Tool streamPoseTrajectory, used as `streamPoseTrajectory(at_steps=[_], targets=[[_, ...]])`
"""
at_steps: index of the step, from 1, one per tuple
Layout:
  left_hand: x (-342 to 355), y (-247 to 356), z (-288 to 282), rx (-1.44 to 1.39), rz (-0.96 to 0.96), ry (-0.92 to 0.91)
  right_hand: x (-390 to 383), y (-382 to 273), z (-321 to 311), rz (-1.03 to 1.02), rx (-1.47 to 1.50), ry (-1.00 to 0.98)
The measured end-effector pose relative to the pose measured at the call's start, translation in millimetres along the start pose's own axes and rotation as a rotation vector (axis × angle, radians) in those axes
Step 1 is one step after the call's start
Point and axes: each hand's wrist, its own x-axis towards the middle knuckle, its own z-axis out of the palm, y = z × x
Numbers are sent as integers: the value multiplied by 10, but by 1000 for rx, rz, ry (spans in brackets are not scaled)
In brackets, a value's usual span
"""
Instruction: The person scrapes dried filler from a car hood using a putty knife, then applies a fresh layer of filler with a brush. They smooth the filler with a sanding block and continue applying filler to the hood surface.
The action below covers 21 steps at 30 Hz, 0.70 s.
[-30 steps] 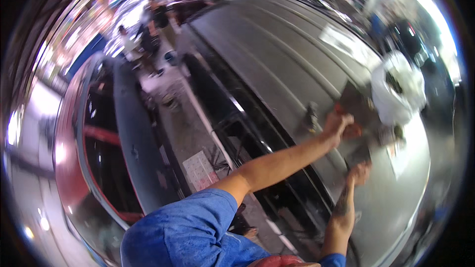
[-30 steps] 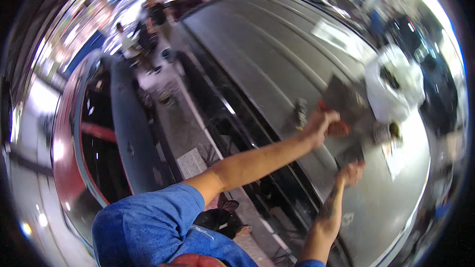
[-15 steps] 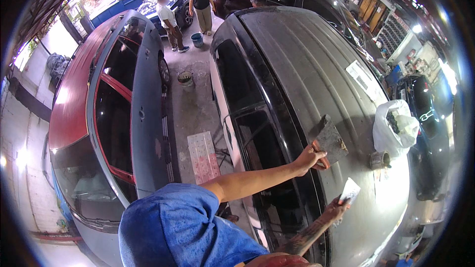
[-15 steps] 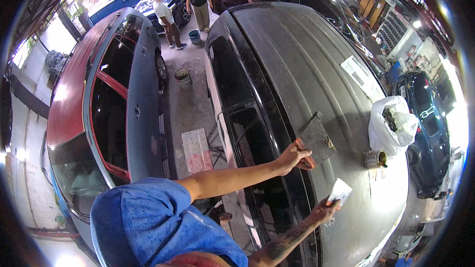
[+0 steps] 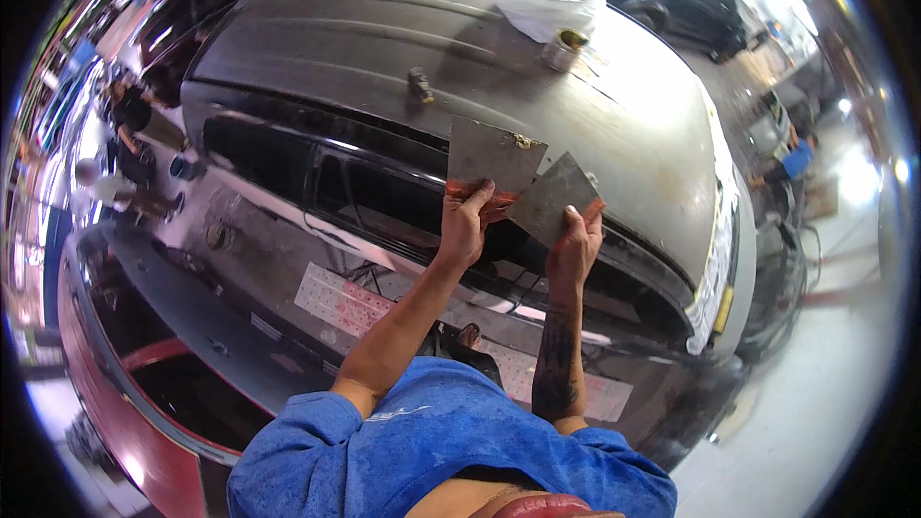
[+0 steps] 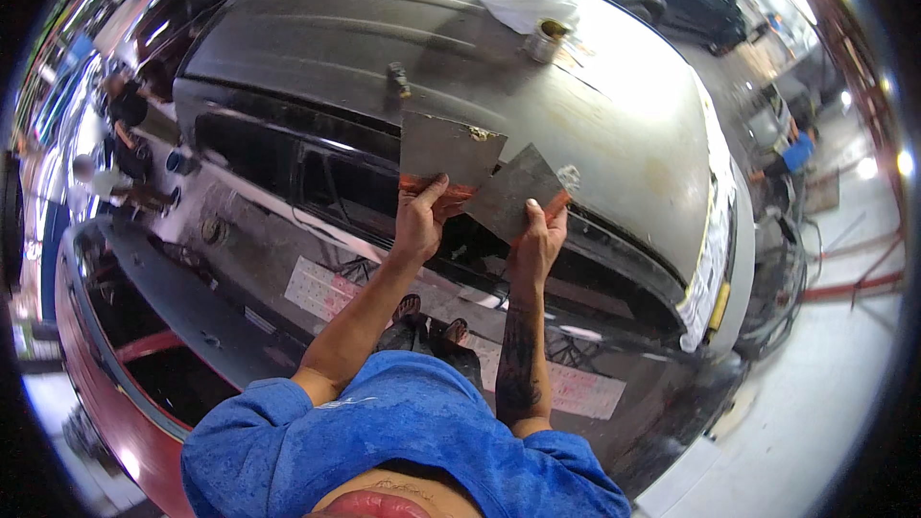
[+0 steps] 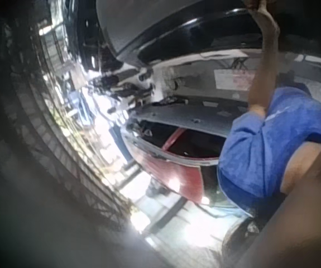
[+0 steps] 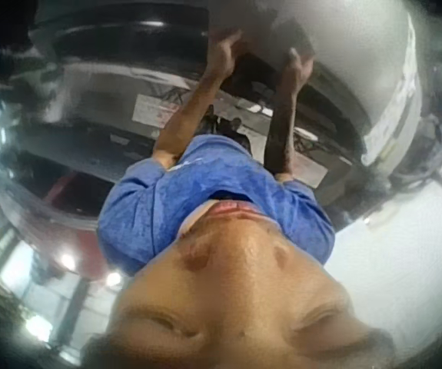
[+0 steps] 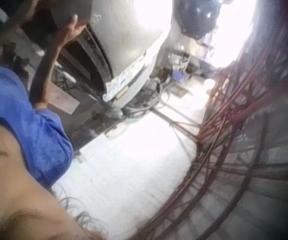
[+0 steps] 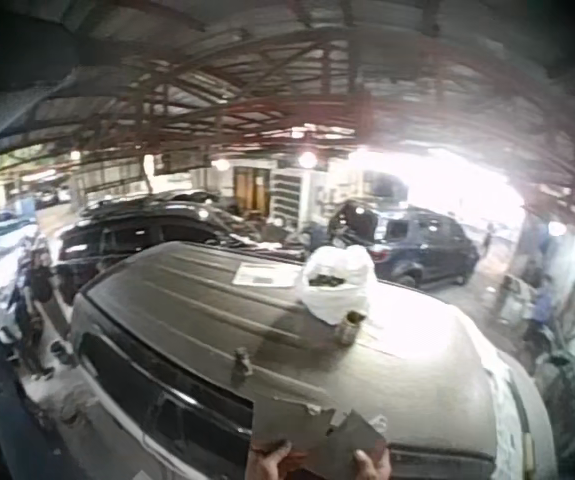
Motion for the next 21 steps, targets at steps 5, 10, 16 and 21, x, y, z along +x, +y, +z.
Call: streamPoseTrajectory(at_steps=[5, 10, 16, 21], targets=[[-297, -154, 163, 171, 34, -147, -238, -185, -181, -67, 8, 42], [-379, -266, 210, 324, 99, -316, -322, -225, -296, -92, -49, 63], [-280, -244, 198, 570, 22, -361, -371, -203, -326, -143, 26, 109], [-175, -121, 285, 585, 62, -553, -388, -248, -298, -256, 7, 135]])
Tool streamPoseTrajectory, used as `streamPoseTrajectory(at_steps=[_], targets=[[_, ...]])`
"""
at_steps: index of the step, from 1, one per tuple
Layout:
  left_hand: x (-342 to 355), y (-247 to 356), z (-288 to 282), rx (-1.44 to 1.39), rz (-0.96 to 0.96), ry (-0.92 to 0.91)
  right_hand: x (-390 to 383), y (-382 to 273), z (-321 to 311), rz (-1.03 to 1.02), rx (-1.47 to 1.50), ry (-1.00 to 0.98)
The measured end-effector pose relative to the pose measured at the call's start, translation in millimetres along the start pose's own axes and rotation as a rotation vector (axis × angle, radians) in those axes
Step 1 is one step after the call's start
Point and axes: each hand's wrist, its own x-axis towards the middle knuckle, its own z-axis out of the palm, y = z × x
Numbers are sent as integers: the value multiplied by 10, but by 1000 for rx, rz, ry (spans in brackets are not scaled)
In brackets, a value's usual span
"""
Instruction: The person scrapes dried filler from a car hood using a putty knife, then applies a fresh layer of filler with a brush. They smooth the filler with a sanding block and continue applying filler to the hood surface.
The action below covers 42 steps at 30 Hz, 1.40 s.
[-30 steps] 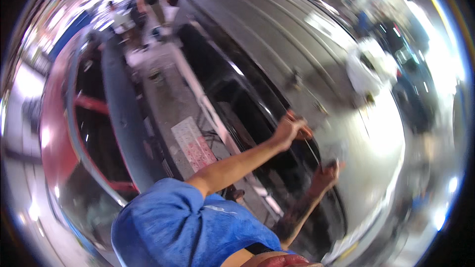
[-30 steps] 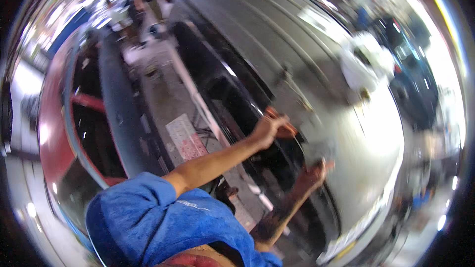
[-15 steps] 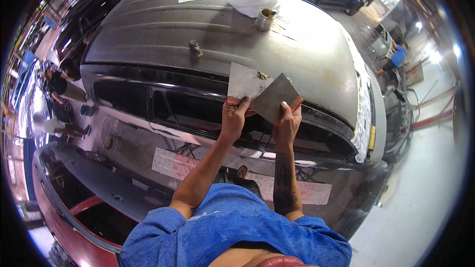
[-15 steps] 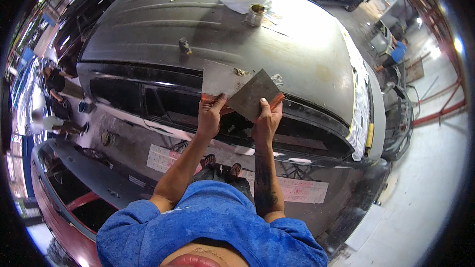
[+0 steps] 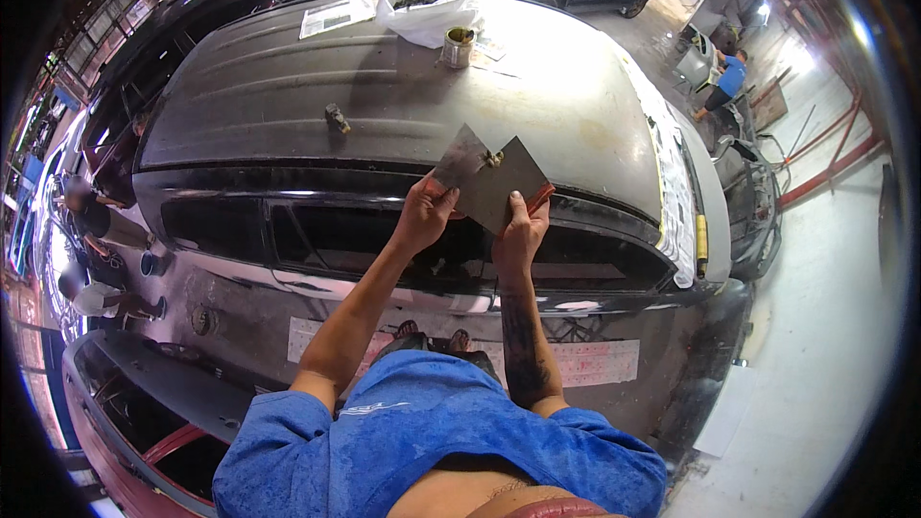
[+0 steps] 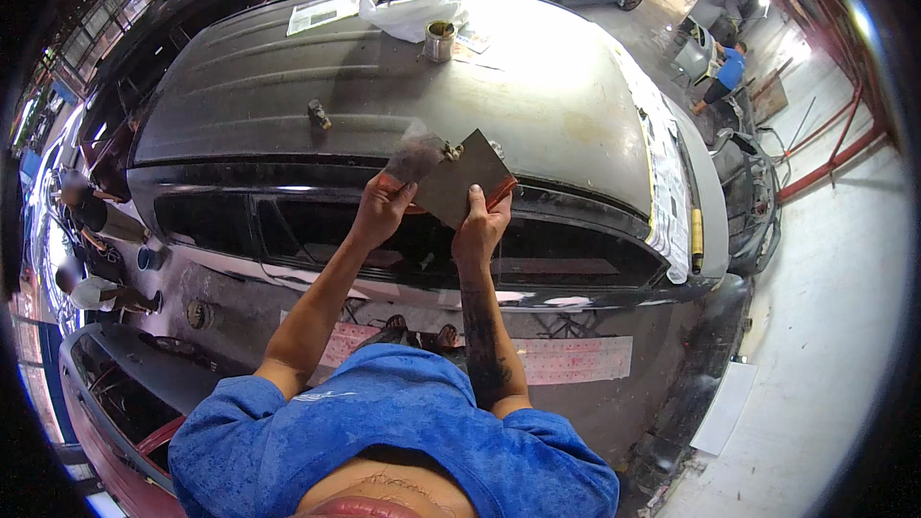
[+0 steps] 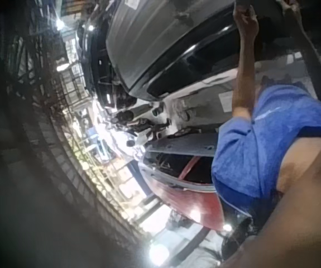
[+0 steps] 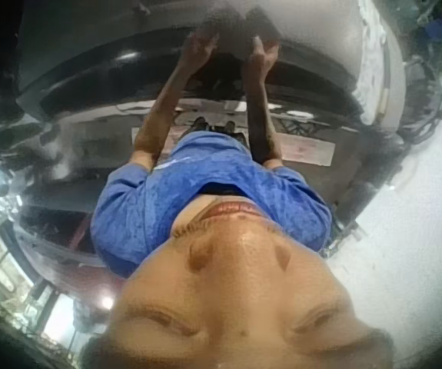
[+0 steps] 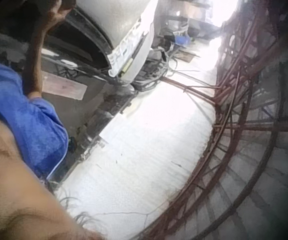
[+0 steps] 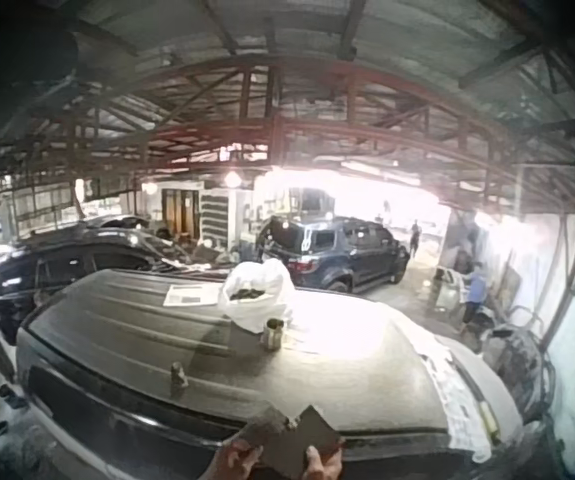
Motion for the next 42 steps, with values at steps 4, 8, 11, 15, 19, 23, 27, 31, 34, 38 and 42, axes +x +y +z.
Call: streamPoseTrajectory(at_steps=[4, 8, 11, 15, 19, 23, 27, 31, 34, 38, 42], targets=[[129, 167, -111, 153, -111, -172, 18, -24, 26, 10, 36, -10], [244, 316, -239, 386, -136, -312, 33, 16, 9, -27, 128, -30], [281, 423, -288, 444, -190, -408, 23, 59, -15, -39, 137, -15], [297, 606, -307, 375, -294, -489, 4, 69, -13, -31, 178, -41], [355, 840, -370, 463, -374, -588, 22, 17, 8, -54, 296, -86], [472, 1086, -533, 1016, 211, -487, 91, -66, -4, 24, 476, -163], [554, 1285, -728, 1350, 685, -351, 97, -157, -9, 92, 500, -159], [497, 1340, -808, 1512, 907, -229, -88, -257, 67, 174, 467, -95], [398, 1290, -766, 1472, 1031, -107, -317, -291, 196, 215, 382, -56], [322, 1228, -675, 1371, 1216, -91, -511, -285, 352, 196, 305, 5], [254, 1223, -622, 1342, 1296, -74, -530, -310, 407, 175, 324, -6]])
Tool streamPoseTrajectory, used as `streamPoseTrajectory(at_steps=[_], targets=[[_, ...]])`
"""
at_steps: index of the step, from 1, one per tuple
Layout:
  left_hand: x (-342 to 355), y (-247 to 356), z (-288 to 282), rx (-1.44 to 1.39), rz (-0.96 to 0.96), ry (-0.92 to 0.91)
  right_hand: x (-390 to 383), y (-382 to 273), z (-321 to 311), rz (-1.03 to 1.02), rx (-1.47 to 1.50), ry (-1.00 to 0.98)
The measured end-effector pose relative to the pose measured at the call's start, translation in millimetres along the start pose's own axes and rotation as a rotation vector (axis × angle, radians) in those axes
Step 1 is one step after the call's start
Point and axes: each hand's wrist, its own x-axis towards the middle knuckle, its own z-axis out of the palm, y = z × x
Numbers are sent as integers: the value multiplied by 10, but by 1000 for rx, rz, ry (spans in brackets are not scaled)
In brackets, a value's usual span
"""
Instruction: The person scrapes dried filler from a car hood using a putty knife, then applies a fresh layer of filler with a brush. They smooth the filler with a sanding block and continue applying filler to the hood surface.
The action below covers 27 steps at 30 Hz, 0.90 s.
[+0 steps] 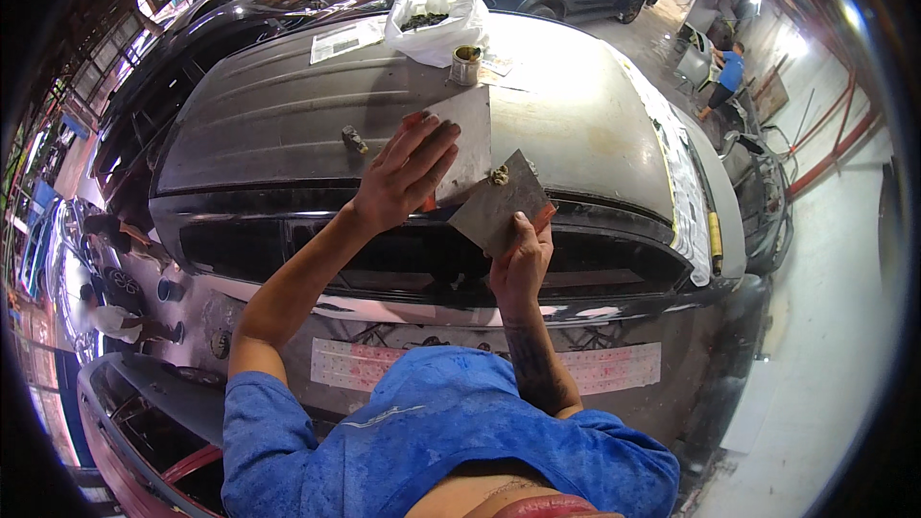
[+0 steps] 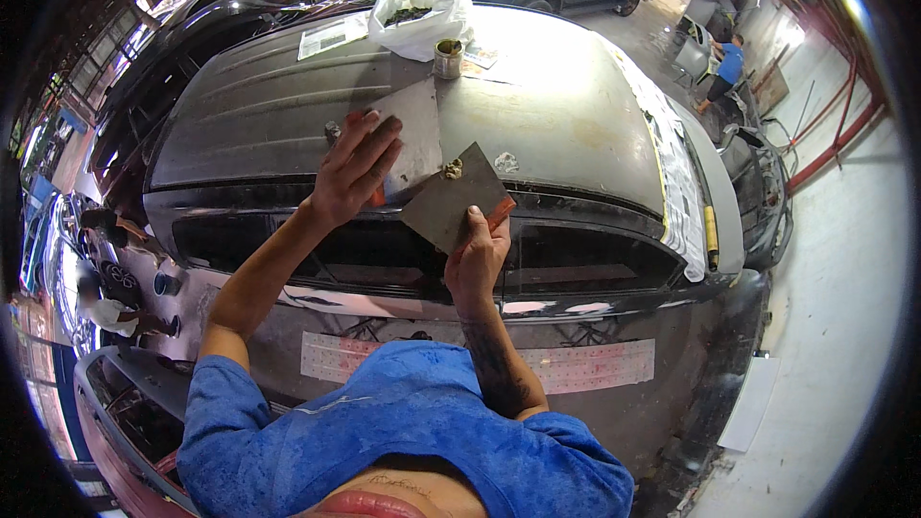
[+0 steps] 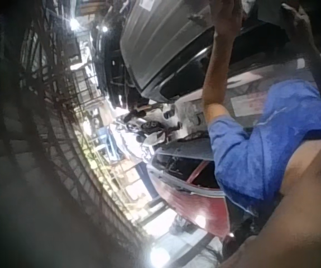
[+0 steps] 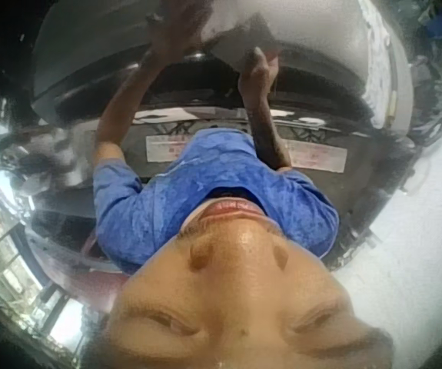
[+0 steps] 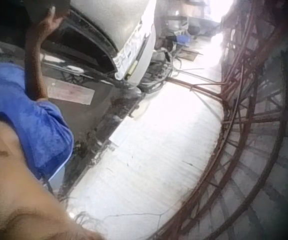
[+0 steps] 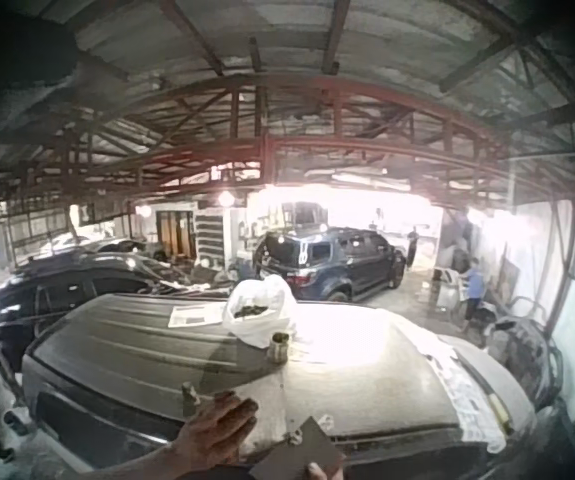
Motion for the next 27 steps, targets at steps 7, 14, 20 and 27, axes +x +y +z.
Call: streamPoseTrajectory(at_steps=[7, 14, 20, 27], targets=[[14, 155, -88, -145, 194, -40, 7, -168, 175, -198, 4, -57], [-11, 200, -92, -274, 259, -124, 23, -231, 230, -157, -3, -33], [-161, 179, -76, -346, 246, -63, 197, -412, 103, -29, 9, -71], [-195, -4, -114, -297, 85, 24, 14, -479, 15, -86, -42, -92]])
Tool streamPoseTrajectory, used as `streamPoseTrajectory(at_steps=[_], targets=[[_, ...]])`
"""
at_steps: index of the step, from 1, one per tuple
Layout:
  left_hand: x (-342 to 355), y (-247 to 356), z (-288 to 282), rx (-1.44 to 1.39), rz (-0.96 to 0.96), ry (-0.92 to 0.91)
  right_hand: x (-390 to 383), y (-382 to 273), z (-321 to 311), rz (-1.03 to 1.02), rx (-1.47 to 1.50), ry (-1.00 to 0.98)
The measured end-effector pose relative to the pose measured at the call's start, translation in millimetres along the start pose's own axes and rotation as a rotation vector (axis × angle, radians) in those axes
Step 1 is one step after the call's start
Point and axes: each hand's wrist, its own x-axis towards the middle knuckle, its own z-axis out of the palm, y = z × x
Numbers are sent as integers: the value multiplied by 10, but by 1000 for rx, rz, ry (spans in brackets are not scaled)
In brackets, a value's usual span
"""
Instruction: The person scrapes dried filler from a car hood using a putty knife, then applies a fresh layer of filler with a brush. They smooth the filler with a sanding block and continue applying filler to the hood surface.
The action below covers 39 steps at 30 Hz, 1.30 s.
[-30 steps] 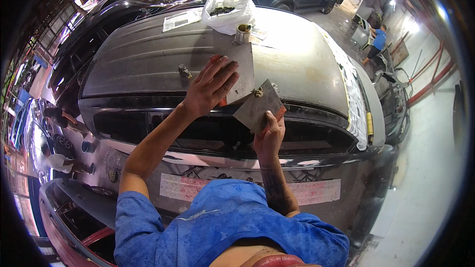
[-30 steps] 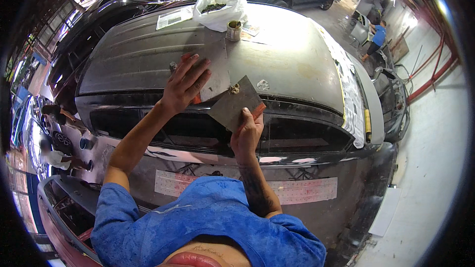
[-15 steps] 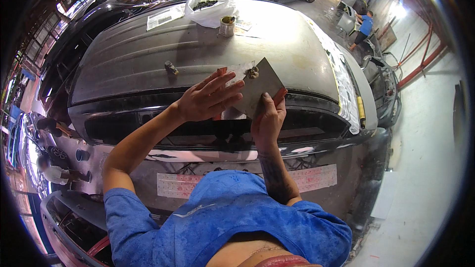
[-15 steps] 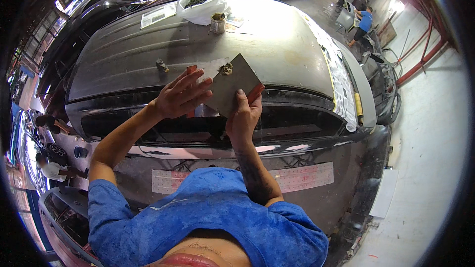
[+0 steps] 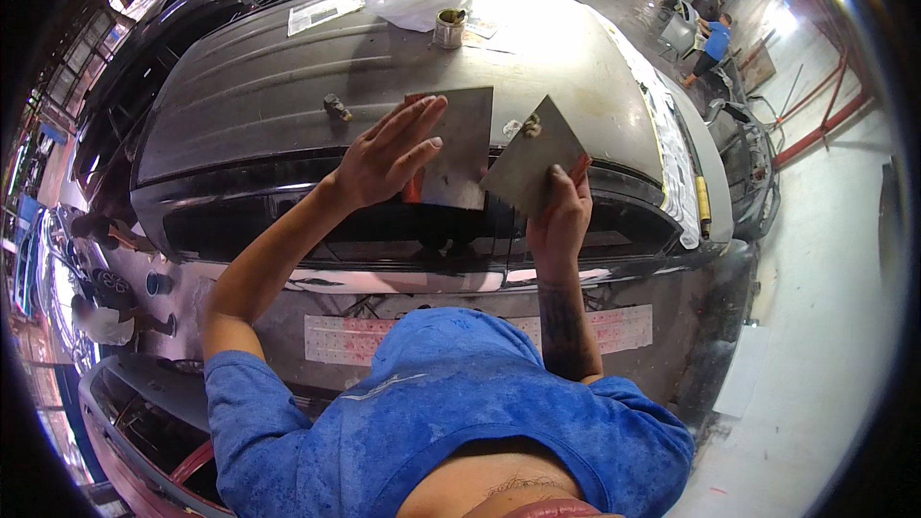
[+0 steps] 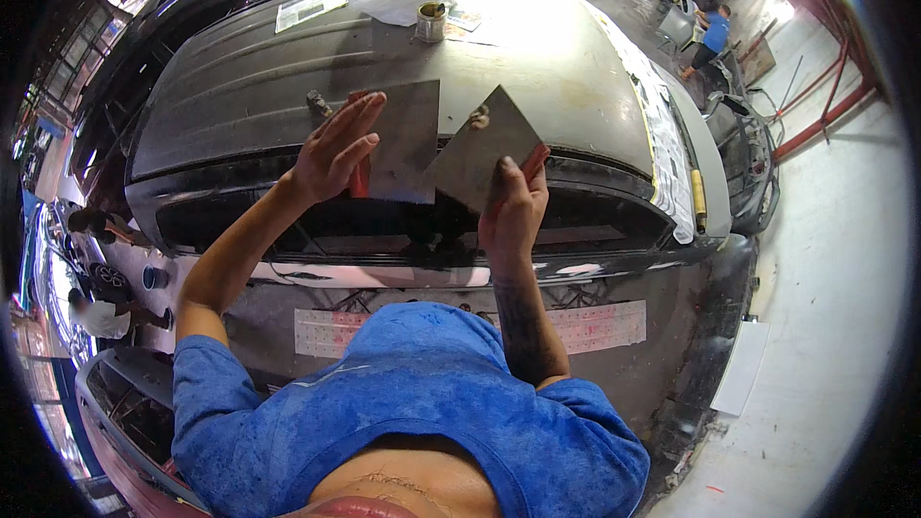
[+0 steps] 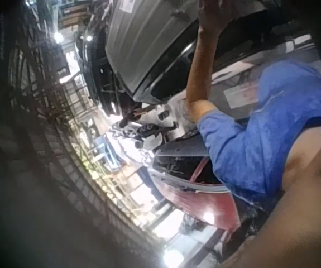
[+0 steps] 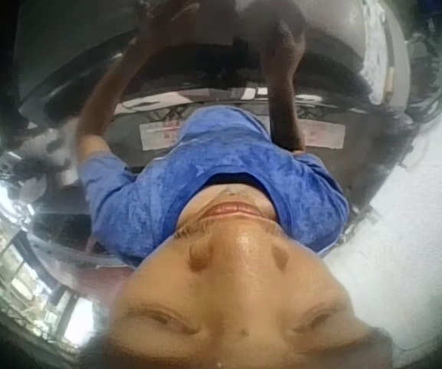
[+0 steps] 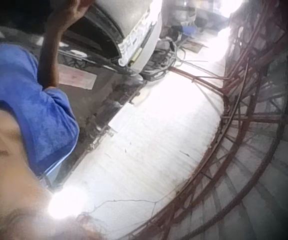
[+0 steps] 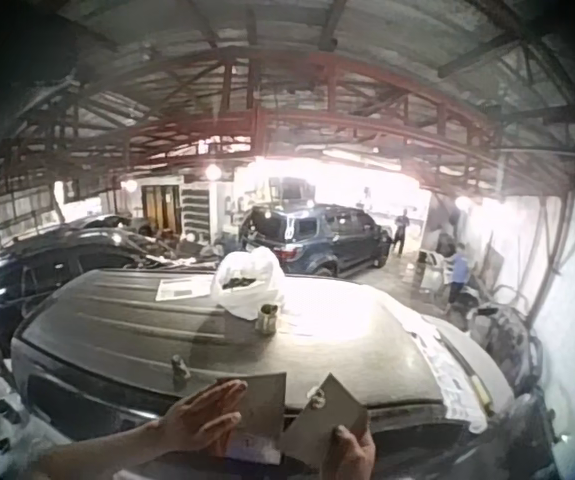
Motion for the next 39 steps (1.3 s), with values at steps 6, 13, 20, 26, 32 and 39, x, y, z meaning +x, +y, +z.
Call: streamPoseTrajectory(at_steps=[6, 13, 20, 26, 32, 39], targets=[[121, -112, -58, 15, -27, -55, -297, 199, -14, 1, -61, 22], [215, -66, 91, 25, 4, -94, -325, 241, 60, -85, -232, -57], [105, -184, 70, 98, -104, -79, -169, 105, -94, -15, -12, 17], [57, -245, 46, 289, -170, -43, -225, 188, -254, -16, -77, 51], [80, -82, 148, 12, -764, -235, -327, 365, -163, -30, 12, 146], [62, 80, 112, -736, -1024, -236, -270, 348, -145, -33, -89, 132]])
